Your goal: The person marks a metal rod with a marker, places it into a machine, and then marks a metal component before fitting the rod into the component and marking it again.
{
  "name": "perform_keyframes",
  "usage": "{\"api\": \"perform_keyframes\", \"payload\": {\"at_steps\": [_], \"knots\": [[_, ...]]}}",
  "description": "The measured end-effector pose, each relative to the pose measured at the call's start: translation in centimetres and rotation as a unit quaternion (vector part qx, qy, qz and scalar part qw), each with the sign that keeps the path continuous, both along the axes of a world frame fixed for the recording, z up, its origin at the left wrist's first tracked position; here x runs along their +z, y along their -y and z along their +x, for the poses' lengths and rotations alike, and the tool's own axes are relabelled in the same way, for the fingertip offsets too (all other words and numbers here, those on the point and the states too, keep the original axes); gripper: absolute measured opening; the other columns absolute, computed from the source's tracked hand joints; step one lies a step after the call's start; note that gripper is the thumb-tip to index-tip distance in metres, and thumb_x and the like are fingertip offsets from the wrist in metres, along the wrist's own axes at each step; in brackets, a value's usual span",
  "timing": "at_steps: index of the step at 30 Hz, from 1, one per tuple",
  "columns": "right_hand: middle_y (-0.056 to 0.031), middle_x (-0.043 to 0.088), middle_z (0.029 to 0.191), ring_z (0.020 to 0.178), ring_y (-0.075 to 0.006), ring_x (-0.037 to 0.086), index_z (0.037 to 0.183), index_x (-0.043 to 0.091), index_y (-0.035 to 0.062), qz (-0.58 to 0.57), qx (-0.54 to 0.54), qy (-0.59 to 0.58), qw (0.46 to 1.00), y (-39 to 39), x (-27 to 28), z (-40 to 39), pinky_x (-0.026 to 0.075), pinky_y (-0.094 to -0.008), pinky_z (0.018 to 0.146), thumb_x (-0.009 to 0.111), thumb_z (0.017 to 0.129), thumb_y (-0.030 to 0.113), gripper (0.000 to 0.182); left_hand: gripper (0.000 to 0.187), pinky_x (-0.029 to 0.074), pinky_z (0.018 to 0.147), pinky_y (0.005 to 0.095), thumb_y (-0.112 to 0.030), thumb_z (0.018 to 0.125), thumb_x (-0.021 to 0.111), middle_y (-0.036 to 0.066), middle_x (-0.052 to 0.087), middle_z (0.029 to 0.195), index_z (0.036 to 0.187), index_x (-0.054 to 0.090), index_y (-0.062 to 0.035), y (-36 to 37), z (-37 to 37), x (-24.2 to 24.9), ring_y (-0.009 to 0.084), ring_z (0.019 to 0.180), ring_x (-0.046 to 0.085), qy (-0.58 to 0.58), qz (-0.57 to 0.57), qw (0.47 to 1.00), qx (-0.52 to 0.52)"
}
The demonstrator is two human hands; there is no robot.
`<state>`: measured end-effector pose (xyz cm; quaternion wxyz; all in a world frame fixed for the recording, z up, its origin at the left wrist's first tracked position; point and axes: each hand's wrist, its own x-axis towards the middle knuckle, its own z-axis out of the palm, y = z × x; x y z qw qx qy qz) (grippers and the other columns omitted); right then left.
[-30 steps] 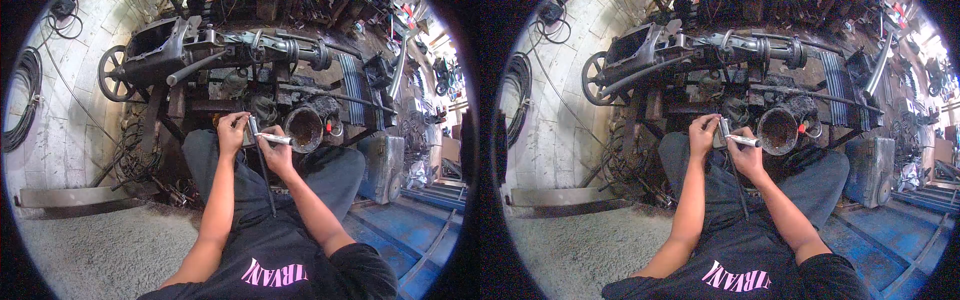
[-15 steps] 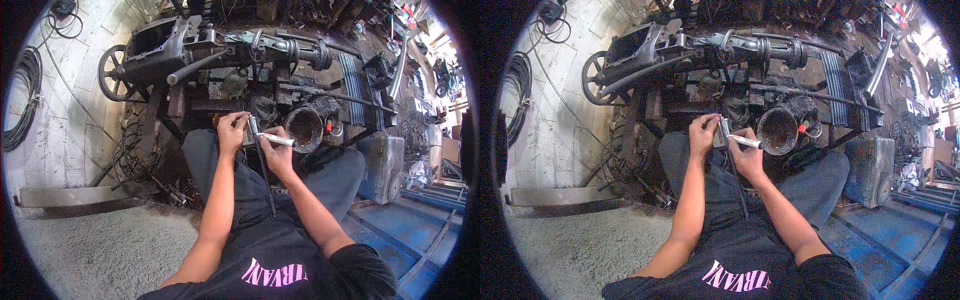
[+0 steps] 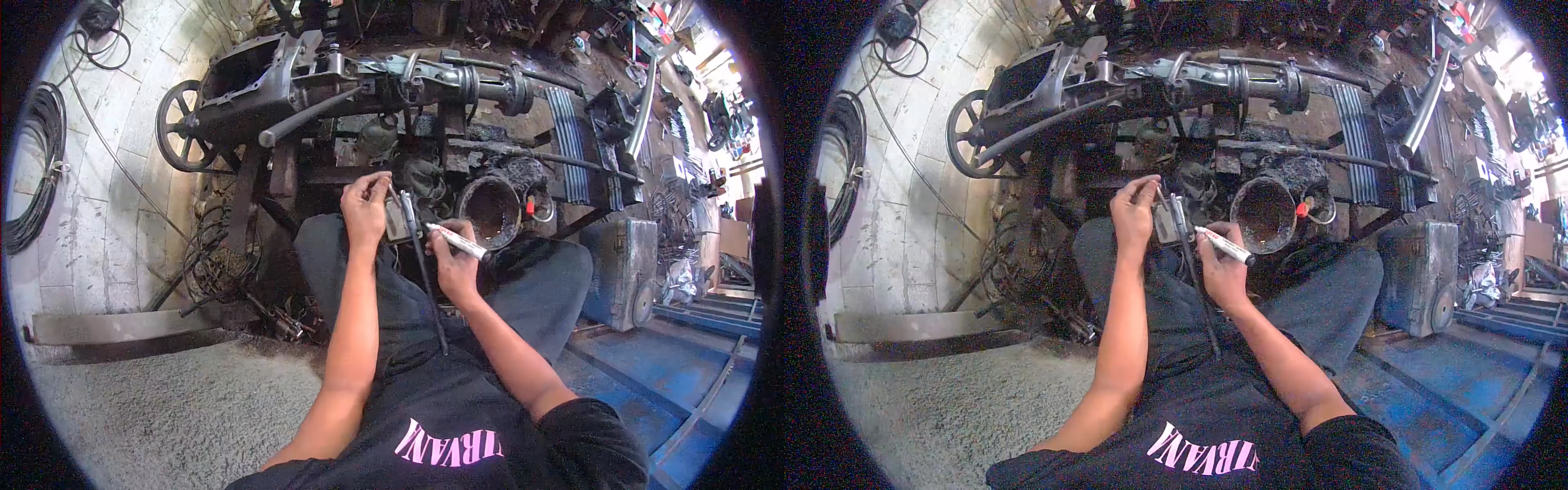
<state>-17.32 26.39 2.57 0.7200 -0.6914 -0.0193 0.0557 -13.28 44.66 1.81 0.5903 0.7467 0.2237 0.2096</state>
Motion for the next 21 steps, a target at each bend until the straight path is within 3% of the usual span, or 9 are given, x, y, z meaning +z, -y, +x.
{"api": "perform_keyframes", "payload": {"at_steps": [1,2,3,6,9,13,16,18,21], "knots": [[-0.003,0.06,0.09,0.08,-0.0084,0.054,0.106,0.057,0.0013,-0.001,-0.002,0.0,1.0,0.4,-0.2,-0.3,0.046,-0.0258,0.072,0.065,0.098,0.007,0.013,0.019,0.05,0.079,0.0287,-0.015,0.093,0.072,0.007,0.075,0.092,0.103,0.077,0.0004,0.1,0.6,0.3,0.0122,0.088,0.065,0.009,0.025,1.0,0.006],[-0.003,0.06,0.09,0.08,-0.0086,0.053,0.106,0.057,0.0013,0.003,0.0,-0.003,1.0,0.6,-0.3,-0.5,0.046,-0.0258,0.073,0.065,0.097,0.007,0.013,0.018,0.051,0.08,0.031,-0.016,0.092,0.073,0.01,0.076,0.093,0.103,0.078,-0.0023,0.4,1.1,0.6,0.0169,0.088,0.067,0.018,0.103,0.994,0.021],[-0.003,0.059,0.091,0.08,-0.0088,0.052,0.107,0.057,0.0013,0.007,0.002,-0.005,1.0,0.8,-0.3,-0.7,0.046,-0.0259,0.073,0.065,0.097,0.006,0.013,0.018,0.051,0.08,0.031,-0.016,0.092,0.073,0.01,0.076,0.093,0.103,0.078,-0.0023,1.1,1.6,1.1,0.0169,0.088,0.067,0.018,0.102,0.994,0.021],[-0.0056,0.062,0.091,0.083,-0.0105,0.055,0.106,0.059,0.0007,-0.016,-0.003,0.01,1.0,1.1,-0.7,-0.5,0.047,-0.0277,0.075,0.066,0.096,0.006,0.013,0.016,0.05,0.085,0.0427,-0.023,0.088,0.074,0.012,0.073,0.093,0.094,0.079,-0.0091,3.2,2.5,2.4,0.0331,0.093,0.064,0.009,0.211,0.977,0.03],[-0.0075,0.066,0.091,0.083,-0.0117,0.058,0.106,0.06,0.0006,-0.036,-0.007,0.016,0.999,1.3,-0.8,-0.3,0.049,-0.0292,0.075,0.067,0.096,0.008,0.015,0.018,0.05,0.085,0.0434,-0.024,0.09,0.071,0.013,0.073,0.095,0.097,0.078,-0.0093,3.1,2.5,1.2,0.0346,0.094,0.063,-0.004,0.266,0.964,-0.002],[-0.0062,0.066,0.089,0.08,-0.0121,0.059,0.106,0.059,0.0013,-0.013,0.003,-0.018,1.0,0.9,0.1,-0.8,0.05,-0.0297,0.074,0.067,0.096,0.008,0.015,0.024,0.052,0.081,0.0382,-0.024,0.093,0.069,0.017,0.074,0.097,0.103,0.076,-0.003,0.7,1.6,0.3,0.0324,0.087,0.07,-0.01,0.154,0.988,-0.032],[-0.0058,0.066,0.091,0.082,-0.0119,0.058,0.107,0.06,0.0012,0.04,-0.003,-0.066,0.997,0.2,0.2,-0.8,0.05,-0.0293,0.076,0.067,0.096,0.007,0.014,0.024,0.052,0.071,0.0408,-0.025,0.09,0.072,0.016,0.072,0.084,0.093,0.076,-0.0014,-0.5,0.2,0.3,0.0342,0.078,0.07,-0.048,0.132,0.986,-0.09],[-0.0059,0.067,0.097,0.086,-0.0103,0.063,0.109,0.059,0.0014,-0.008,-0.004,0.025,1.0,-0.4,-0.9,-0.6,0.053,-0.0263,0.078,0.064,0.099,0.005,0.012,0.023,0.052,0.071,0.0399,-0.024,0.089,0.073,0.016,0.072,0.085,0.091,0.076,-0.0013,-0.6,0.2,0.2,0.0337,0.079,0.07,-0.033,0.15,0.983,-0.103],[-0.0057,0.067,0.098,0.088,-0.0103,0.063,0.11,0.059,0.0012,0.017,-0.015,-0.006,1.0,-1.0,-0.5,-0.7,0.052,-0.0258,0.081,0.064,0.099,0.005,0.012,0.021,0.051,0.074,0.0365,-0.022,0.089,0.073,0.016,0.073,0.089,0.09,0.077,-0.0008,-0.7,0.0,0.2,0.0287,0.08,0.071,-0.032,0.149,0.981,-0.12]]}}
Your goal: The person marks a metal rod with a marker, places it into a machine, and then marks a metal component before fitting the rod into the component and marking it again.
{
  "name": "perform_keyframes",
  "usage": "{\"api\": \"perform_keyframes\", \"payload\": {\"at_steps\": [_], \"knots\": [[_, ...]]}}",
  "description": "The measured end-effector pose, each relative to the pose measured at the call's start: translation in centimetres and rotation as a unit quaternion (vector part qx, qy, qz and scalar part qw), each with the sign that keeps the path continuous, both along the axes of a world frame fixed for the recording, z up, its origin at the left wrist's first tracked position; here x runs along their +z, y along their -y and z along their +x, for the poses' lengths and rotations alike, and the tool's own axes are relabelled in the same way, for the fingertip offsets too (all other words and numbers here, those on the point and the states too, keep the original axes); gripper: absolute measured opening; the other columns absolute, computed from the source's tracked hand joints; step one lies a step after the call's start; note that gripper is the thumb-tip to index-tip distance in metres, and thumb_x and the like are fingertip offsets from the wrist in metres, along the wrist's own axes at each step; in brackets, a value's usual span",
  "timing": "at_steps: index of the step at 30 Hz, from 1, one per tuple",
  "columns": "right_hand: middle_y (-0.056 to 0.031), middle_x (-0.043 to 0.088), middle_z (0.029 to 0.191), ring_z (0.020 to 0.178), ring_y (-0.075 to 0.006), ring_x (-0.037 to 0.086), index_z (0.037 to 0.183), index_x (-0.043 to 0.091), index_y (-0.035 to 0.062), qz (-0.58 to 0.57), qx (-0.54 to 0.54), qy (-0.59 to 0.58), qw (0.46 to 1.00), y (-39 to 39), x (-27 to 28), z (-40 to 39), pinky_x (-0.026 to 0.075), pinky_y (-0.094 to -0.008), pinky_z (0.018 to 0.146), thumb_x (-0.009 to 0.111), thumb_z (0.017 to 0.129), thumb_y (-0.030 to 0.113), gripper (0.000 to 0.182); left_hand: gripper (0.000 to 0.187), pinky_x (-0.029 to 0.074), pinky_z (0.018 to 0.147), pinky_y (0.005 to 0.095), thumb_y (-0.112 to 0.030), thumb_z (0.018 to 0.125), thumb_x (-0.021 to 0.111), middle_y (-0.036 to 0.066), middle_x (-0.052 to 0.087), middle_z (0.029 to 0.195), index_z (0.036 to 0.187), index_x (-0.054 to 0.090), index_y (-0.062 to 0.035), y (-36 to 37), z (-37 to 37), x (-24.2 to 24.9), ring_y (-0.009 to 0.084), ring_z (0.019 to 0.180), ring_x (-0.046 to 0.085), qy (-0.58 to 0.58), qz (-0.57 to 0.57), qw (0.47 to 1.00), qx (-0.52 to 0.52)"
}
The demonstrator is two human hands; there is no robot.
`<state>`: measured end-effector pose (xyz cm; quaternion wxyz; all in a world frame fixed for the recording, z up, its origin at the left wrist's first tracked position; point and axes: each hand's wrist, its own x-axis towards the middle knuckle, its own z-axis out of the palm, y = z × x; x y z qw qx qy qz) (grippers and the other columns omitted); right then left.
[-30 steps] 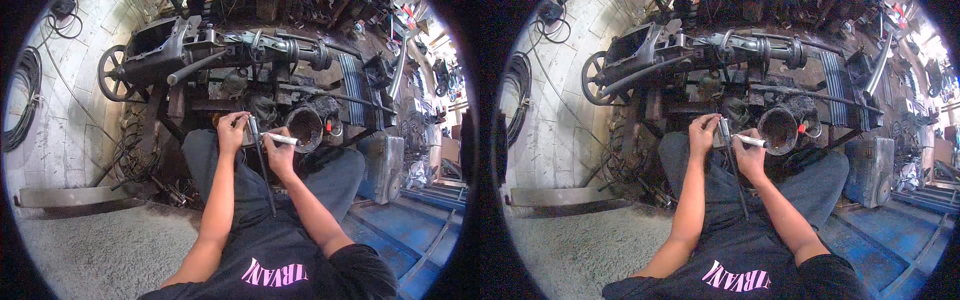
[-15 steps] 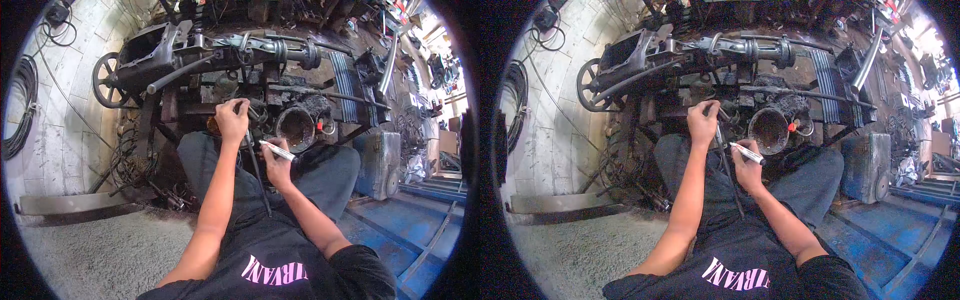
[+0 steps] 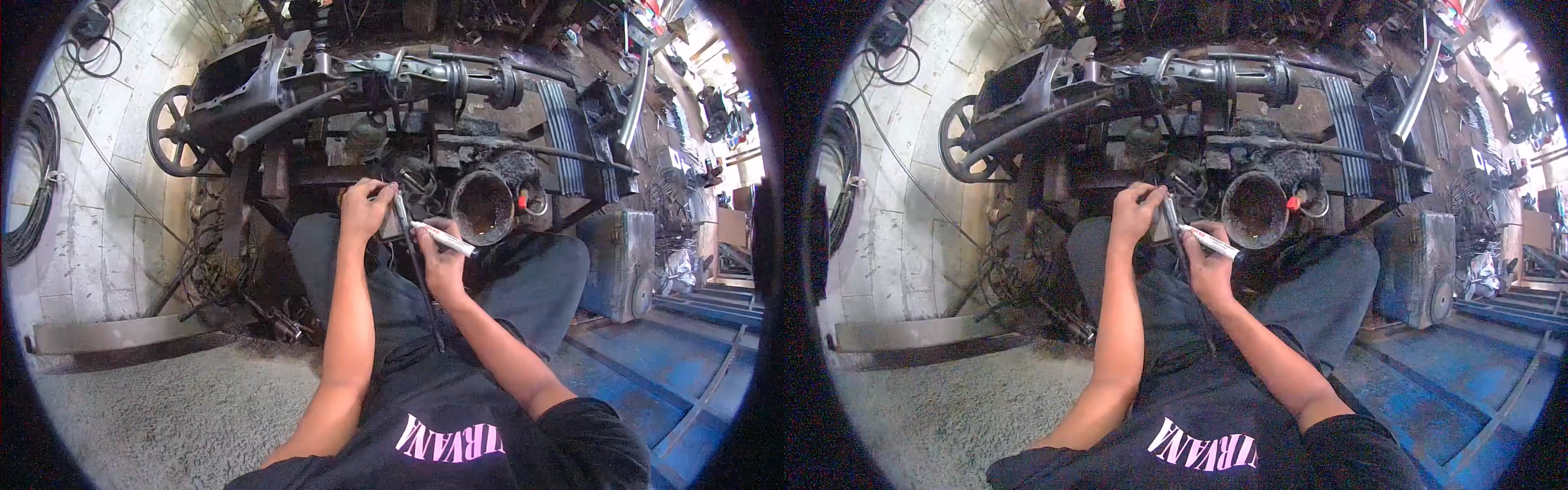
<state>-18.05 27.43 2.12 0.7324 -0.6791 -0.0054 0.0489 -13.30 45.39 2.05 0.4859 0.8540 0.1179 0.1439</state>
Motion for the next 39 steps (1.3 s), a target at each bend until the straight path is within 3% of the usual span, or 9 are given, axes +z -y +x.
{"api": "perform_keyframes", "payload": {"at_steps": [1,8,10,22,29,34,38,39], "knots": [[-0.006,0.066,0.099,0.091,-0.0101,0.059,0.108,0.06,0.0004,0.047,-0.008,-0.032,0.998,-0.2,0.4,0.0,0.049,-0.0268,0.082,0.066,0.098,0.007,0.014,0.02,0.051,0.075,0.0359,-0.02,0.089,0.072,0.015,0.073,0.09,0.092,0.077,-0.0008,-0.1,-0.1,0.2,0.0262,0.082,0.07,-0.014,-0.039,0.999,-0.013],[-0.0038,0.064,0.096,0.086,-0.0084,0.057,0.109,0.06,0.0011,0.007,-0.017,-0.01,1.0,-0.9,1.1,-0.4,0.048,-0.0256,0.077,0.067,0.098,0.009,0.015,0.02,0.051,0.082,0.0312,-0.016,0.096,0.067,0.01,0.075,0.094,0.101,0.077,0.0003,-1.1,-0.1,-1.5,0.016,0.09,0.068,-0.061,-0.169,0.981,-0.072],[-0.0017,0.062,0.092,0.081,-0.0066,0.053,0.109,0.06,0.0014,-0.043,-0.005,0.026,0.999,-1.0,1.1,-0.5,0.046,-0.0241,0.072,0.068,0.098,0.01,0.016,0.02,0.051,0.083,0.0308,-0.016,0.096,0.067,0.01,0.075,0.094,0.101,0.077,0.0006,-0.9,-0.2,-0.8,0.016,0.09,0.068,-0.072,-0.157,0.983,-0.065],[-0.0004,0.061,0.079,0.067,-0.0047,0.051,0.107,0.06,0.002,-0.009,0.002,0.001,1.0,-1.6,0.9,-0.3,0.042,-0.0246,0.057,0.068,0.098,0.012,0.015,0.02,0.051,0.082,0.0324,-0.016,0.093,0.07,0.013,0.075,0.095,0.099,0.078,0.0006,-0.5,-0.1,-0.8,0.0194,0.089,0.069,-0.052,-0.124,0.99,-0.053],[-0.0024,0.063,0.083,0.071,-0.0068,0.054,0.107,0.06,0.0015,-0.031,0.005,0.003,0.999,-1.5,0.5,-0.4,0.045,-0.0258,0.062,0.068,0.098,0.012,0.016,0.02,0.05,0.084,0.0336,-0.019,0.092,0.072,0.014,0.075,0.095,0.098,0.08,-0.0021,-0.5,-0.2,-0.6,0.0217,0.091,0.069,-0.044,-0.112,0.991,-0.051],[-0.0042,0.064,0.091,0.081,-0.0096,0.056,0.107,0.059,0.0012,-0.041,-0.05,0.015,0.998,-1.2,-0.7,-0.3,0.048,-0.0272,0.07,0.066,0.099,0.009,0.014,0.02,0.05,0.085,0.0346,-0.02,0.092,0.072,0.014,0.074,0.095,0.099,0.08,-0.0034,-0.6,-0.3,-0.2,0.0239,0.092,0.068,-0.042,-0.098,0.992,-0.059],[-0.0014,0.062,0.087,0.075,-0.0044,0.052,0.108,0.06,0.0025,-0.057,-0.021,0.049,0.997,-1.3,1.4,-0.6,0.044,-0.023,0.063,0.066,0.099,0.01,0.014,0.02,0.05,0.085,0.0352,-0.02,0.092,0.072,0.014,0.073,0.095,0.099,0.08,-0.0034,-0.7,-0.3,-0.2,0.0243,0.091,0.068,-0.043,-0.094,0.992,-0.067],[0.0002,0.06,0.084,0.07,-0.002,0.048,0.109,0.06,0.0034,-0.028,-0.007,0.007,1.0,-1.4,1.6,-0.8,0.04,-0.0213,0.059,0.067,0.099,0.01,0.014,0.02,0.05,0.085,0.0352,-0.02,0.092,0.072,0.014,0.073,0.095,0.099,0.08,-0.0034,-0.7,-0.3,-0.2,0.0243,0.091,0.068,-0.043,-0.094,0.992,-0.067]]}}
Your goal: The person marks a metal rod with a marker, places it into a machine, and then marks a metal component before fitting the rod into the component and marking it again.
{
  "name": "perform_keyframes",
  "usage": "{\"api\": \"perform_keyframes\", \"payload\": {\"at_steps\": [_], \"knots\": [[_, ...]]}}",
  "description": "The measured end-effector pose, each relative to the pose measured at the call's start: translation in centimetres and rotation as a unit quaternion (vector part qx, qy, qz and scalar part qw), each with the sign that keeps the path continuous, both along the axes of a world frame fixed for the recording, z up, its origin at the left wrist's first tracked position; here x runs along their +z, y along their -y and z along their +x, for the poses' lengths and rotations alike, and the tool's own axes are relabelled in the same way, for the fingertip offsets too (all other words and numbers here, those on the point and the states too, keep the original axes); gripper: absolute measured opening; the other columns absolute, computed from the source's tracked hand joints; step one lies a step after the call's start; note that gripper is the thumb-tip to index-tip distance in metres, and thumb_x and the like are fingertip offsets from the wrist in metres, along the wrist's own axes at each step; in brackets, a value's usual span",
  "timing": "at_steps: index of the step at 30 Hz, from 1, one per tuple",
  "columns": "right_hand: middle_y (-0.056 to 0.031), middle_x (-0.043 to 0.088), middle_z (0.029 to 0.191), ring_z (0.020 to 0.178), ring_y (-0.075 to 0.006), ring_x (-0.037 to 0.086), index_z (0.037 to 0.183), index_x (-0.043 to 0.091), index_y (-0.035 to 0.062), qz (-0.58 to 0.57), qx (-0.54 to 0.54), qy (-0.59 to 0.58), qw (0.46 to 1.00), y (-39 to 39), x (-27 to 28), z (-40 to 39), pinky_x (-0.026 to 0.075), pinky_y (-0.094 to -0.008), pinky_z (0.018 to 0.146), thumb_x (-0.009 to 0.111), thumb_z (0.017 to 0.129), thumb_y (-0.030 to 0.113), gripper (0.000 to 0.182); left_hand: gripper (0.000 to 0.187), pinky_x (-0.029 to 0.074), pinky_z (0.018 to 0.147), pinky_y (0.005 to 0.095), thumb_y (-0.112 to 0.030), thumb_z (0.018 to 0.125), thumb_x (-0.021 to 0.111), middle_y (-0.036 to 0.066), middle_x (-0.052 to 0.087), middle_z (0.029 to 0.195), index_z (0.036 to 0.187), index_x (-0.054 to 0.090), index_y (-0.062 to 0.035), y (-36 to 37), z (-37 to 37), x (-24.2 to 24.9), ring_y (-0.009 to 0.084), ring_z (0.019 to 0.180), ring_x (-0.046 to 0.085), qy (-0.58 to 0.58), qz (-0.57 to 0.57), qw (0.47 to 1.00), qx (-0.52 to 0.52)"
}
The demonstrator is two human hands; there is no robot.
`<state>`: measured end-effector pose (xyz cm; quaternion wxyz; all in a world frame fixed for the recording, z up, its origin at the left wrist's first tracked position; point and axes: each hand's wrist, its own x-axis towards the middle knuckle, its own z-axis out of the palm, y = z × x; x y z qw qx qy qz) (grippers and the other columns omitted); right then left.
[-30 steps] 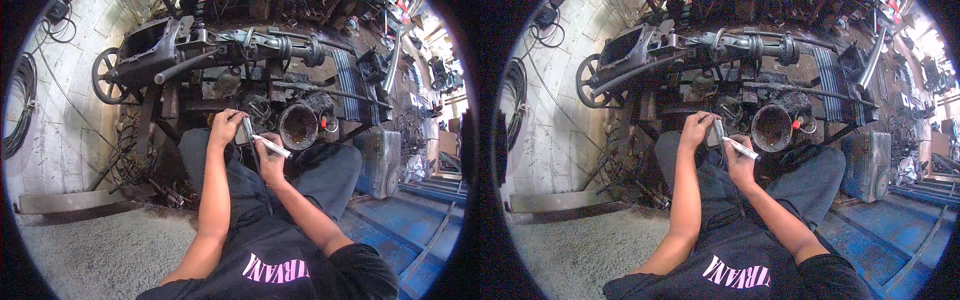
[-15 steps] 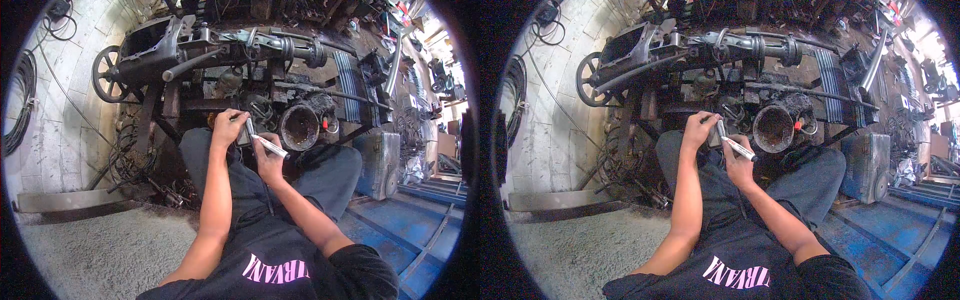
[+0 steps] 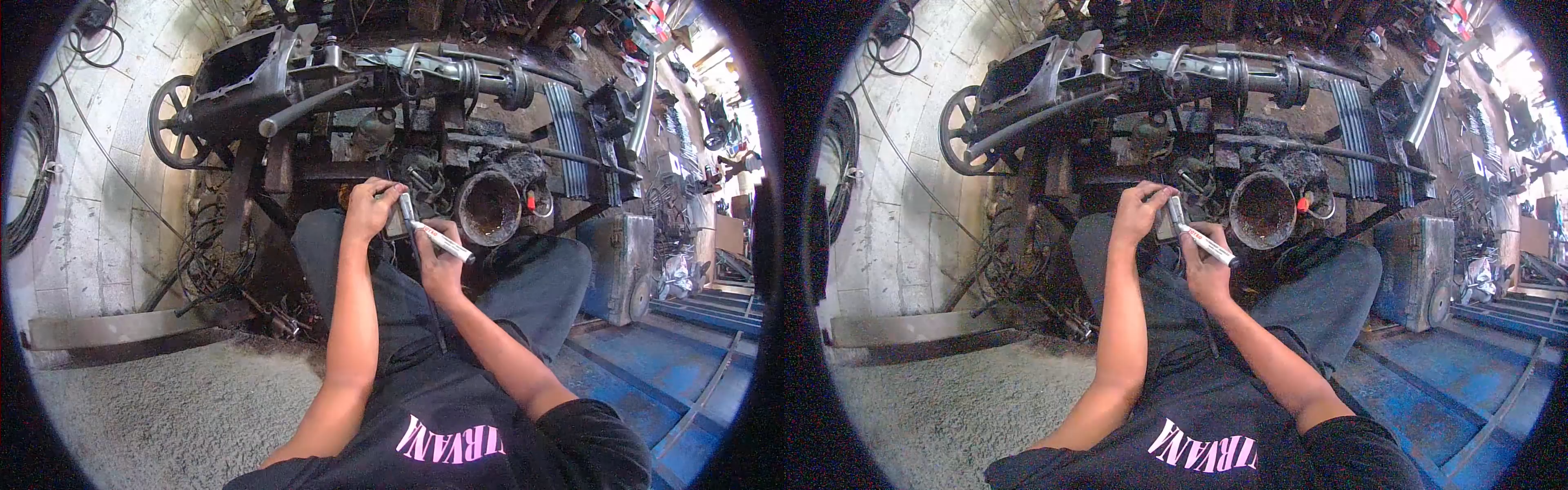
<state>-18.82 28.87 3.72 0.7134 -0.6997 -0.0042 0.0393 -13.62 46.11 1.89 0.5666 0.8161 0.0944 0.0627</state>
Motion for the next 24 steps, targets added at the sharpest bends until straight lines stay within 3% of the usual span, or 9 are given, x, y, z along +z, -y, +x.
{"api": "perform_keyframes", "payload": {"at_steps": [4,7,10,12,16,18,20,24], "knots": [[0.0009,0.06,0.083,0.067,-0.0014,0.047,0.109,0.06,0.0035,0.044,0.014,-0.041,0.998,-0.2,-0.7,0.0,0.039,-0.0212,0.056,0.067,0.099,0.01,0.013,0.019,0.05,0.085,0.0351,-0.018,0.092,0.071,0.014,0.073,0.095,0.1,0.08,-0.0027,0.0,-0.1,0.2,0.0242,0.092,0.068,-0.011,-0.03,0.999,0.0],[0.0005,0.061,0.083,0.068,-0.0028,0.049,0.109,0.06,0.0031,0.004,0.01,0.027,1.0,-0.2,-0.8,0.2,0.041,-0.022,0.058,0.066,0.099,0.009,0.013,0.019,0.05,0.086,0.0348,-0.017,0.093,0.07,0.014,0.073,0.096,0.1,0.079,-0.0023,0.0,-0.1,0.3,0.0238,0.093,0.068,-0.015,-0.029,0.999,-0.007],[-0.0016,0.063,0.087,0.076,-0.0059,0.054,0.11,0.06,0.0019,0.021,0.022,-0.076,0.997,-0.1,-0.2,0.0,0.046,-0.0241,0.067,0.066,0.099,0.008,0.013,0.019,0.05,0.087,0.0345,-0.016,0.094,0.068,0.013,0.073,0.096,0.101,0.079,-0.002,-0.1,-0.2,0.3,0.0232,0.095,0.068,-0.016,-0.032,0.999,-0.012],[-0.0031,0.064,0.092,0.083,-0.0083,0.056,0.11,0.06,0.0012,-0.01,-0.033,0.009,0.999,-0.3,-0.9,0.1,0.049,-0.0257,0.075,0.066,0.099,0.008,0.014,0.02,0.05,0.088,0.0344,-0.016,0.094,0.068,0.013,0.073,0.097,0.102,0.079,-0.0018,-0.2,-0.2,0.4,0.0229,0.096,0.068,-0.02,-0.038,0.999,-0.016],[-0.0035,0.064,0.094,0.084,-0.0083,0.056,0.11,0.06,0.0011,0.023,-0.029,-0.006,0.999,-0.2,-1.4,0.2,0.049,-0.0254,0.076,0.066,0.099,0.008,0.014,0.02,0.049,0.089,0.0337,-0.015,0.093,0.068,0.013,0.073,0.099,0.103,0.078,-0.0009,-0.3,-0.2,0.2,0.0222,0.097,0.068,-0.021,-0.066,0.997,-0.018],[-0.0028,0.064,0.094,0.083,-0.0077,0.056,0.11,0.06,0.0012,-0.026,-0.019,0.057,0.998,-0.1,-0.8,0.0,0.048,-0.0251,0.075,0.066,0.099,0.009,0.015,0.021,0.05,0.089,0.0337,-0.016,0.093,0.069,0.012,0.074,0.099,0.103,0.078,-0.0007,-0.2,-0.3,0.3,0.0218,0.096,0.068,-0.022,-0.066,0.997,-0.015],[-0.0026,0.063,0.093,0.083,-0.0074,0.055,0.11,0.06,0.0013,-0.014,-0.011,0.044,0.999,0.0,-0.7,0.0,0.048,-0.0249,0.075,0.066,0.099,0.009,0.015,0.019,0.051,0.077,0.0316,-0.015,0.09,0.073,0.012,0.074,0.09,0.096,0.077,0.0027,0.2,-0.4,0.8,0.0173,0.084,0.068,0.0,-0.06,0.997,0.044],[-0.002,0.063,0.093,0.081,-0.0069,0.054,0.11,0.06,0.0016,0.014,-0.006,0.019,1.0,-0.2,-0.2,-0.1,0.048,-0.0248,0.074,0.067,0.099,0.01,0.016,0.023,0.05,0.074,0.0313,-0.019,0.088,0.077,0.01,0.074,0.084,0.093,0.075,0.0035,0.1,-0.5,1.2,0.0149,0.079,0.066,-0.068,-0.041,0.995,0.067]]}}
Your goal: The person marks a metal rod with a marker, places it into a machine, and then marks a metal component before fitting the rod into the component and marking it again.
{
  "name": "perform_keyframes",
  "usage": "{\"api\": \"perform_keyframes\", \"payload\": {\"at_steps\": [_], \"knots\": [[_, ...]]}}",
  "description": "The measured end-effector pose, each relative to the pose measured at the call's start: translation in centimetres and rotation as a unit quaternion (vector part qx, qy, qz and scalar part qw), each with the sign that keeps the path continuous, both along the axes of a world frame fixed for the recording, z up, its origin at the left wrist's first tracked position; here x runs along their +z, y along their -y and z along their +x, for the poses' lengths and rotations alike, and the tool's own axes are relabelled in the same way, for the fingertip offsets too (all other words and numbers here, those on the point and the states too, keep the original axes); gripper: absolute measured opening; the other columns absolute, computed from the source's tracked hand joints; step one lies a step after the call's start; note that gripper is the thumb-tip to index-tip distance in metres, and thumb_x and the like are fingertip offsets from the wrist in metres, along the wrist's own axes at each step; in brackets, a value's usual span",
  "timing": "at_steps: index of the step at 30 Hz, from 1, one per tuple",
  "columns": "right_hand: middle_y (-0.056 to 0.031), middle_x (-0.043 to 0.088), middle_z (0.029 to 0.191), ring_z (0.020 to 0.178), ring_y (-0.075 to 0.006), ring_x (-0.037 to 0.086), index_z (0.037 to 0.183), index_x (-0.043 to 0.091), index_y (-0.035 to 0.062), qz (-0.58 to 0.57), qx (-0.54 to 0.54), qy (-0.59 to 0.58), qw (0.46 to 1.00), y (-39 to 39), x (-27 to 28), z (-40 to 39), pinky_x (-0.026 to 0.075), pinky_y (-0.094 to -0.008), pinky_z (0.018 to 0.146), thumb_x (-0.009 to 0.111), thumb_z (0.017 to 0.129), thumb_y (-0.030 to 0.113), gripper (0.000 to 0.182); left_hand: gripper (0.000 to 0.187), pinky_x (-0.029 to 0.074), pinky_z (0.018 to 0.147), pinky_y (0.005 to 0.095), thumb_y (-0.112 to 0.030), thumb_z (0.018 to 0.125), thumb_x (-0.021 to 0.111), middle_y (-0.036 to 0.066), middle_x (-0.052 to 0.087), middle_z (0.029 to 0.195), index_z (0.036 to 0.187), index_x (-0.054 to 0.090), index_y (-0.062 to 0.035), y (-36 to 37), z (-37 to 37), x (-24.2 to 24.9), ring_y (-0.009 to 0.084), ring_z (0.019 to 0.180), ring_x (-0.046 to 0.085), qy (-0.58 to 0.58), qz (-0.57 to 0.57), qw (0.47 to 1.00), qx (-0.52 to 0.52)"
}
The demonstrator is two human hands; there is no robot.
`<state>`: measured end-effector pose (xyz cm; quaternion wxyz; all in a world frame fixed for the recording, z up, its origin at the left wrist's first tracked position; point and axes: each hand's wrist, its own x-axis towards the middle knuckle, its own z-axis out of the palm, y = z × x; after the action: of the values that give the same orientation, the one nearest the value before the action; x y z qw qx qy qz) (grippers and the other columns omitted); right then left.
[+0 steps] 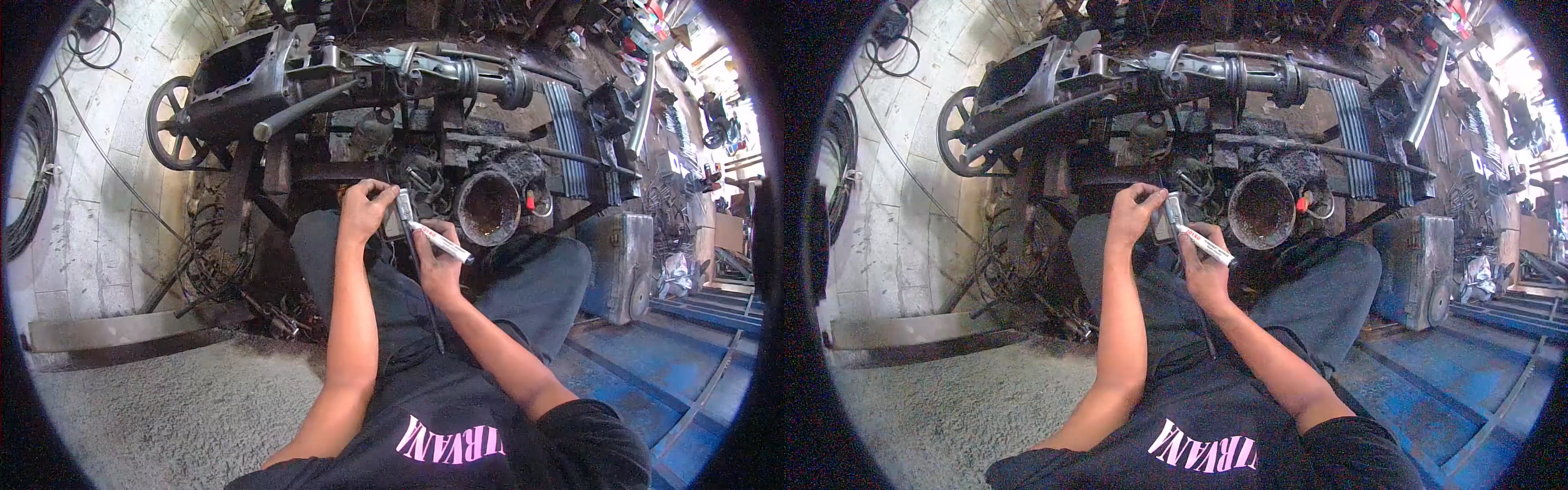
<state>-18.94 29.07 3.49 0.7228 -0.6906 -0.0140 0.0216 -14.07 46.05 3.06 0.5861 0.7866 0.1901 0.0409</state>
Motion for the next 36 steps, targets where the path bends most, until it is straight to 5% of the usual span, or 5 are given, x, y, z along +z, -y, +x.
{"api": "perform_keyframes", "payload": {"at_steps": [3,25,32,34,36], "knots": [[-0.0026,0.063,0.093,0.08,-0.0074,0.055,0.109,0.061,0.0016,-0.013,0.032,-0.101,0.994,0.3,-0.1,0.0,0.048,-0.0252,0.073,0.067,0.099,0.01,0.014,0.025,0.05,0.073,0.0309,-0.02,0.087,0.078,0.009,0.073,0.081,0.091,0.075,0.0039,-0.2,0.0,-0.6,0.0135,0.078,0.065,0.03,0.013,0.999,-0.005],[-0.0014,0.062,0.091,0.079,-0.0057,0.052,0.11,0.059,0.0021,-0.047,-0.012,0.024,0.999,-0.3,-0.1,0.0,0.046,-0.0236,0.07,0.065,0.1,0.009,0.013,0.02,0.05,0.08,0.0296,-0.012,0.091,0.069,0.008,0.075,0.091,0.099,0.076,0.0039,-0.8,-0.1,-0.9,0.0147,0.084,0.066,0.027,-0.092,0.995,-0.022],[-0.0018,0.062,0.092,0.081,-0.0063,0.053,0.111,0.059,0.0022,0.025,-0.001,-0.058,0.998,-0.1,-1.0,-0.2,0.047,-0.0249,0.072,0.065,0.1,0.008,0.014,0.019,0.049,0.08,0.0299,-0.012,0.091,0.068,0.007,0.075,0.09,0.099,0.077,0.003,-1.0,0.1,-2.0,0.0149,0.086,0.066,0.017,-0.129,0.991,-0.022],[-0.0034,0.063,0.091,0.067,-0.0057,0.056,0.11,0.057,0.0038,0.012,0.011,-0.036,0.999,-0.2,-1.3,-0.3,0.049,-0.0232,0.053,0.065,0.101,0.014,0.016,0.019,0.049,0.079,0.0296,-0.012,0.091,0.069,0.007,0.075,0.089,0.098,0.077,0.0032,-1.0,0.1,-2.2,0.014,0.084,0.066,0.025,-0.121,0.992,-0.023],[-0.0035,0.063,0.09,0.066,-0.0057,0.055,0.11,0.057,0.0038,0.016,0.013,-0.041,0.999,-0.2,-1.8,-0.3,0.05,-0.0235,0.053,0.065,0.101,0.015,0.016,0.019,0.049,0.078,0.0293,-0.013,0.091,0.07,0.006,0.074,0.088,0.098,0.077,0.0034,-0.8,0.1,-1.7,0.0131,0.083,0.065,0.033,-0.113,0.993,-0.023]]}}
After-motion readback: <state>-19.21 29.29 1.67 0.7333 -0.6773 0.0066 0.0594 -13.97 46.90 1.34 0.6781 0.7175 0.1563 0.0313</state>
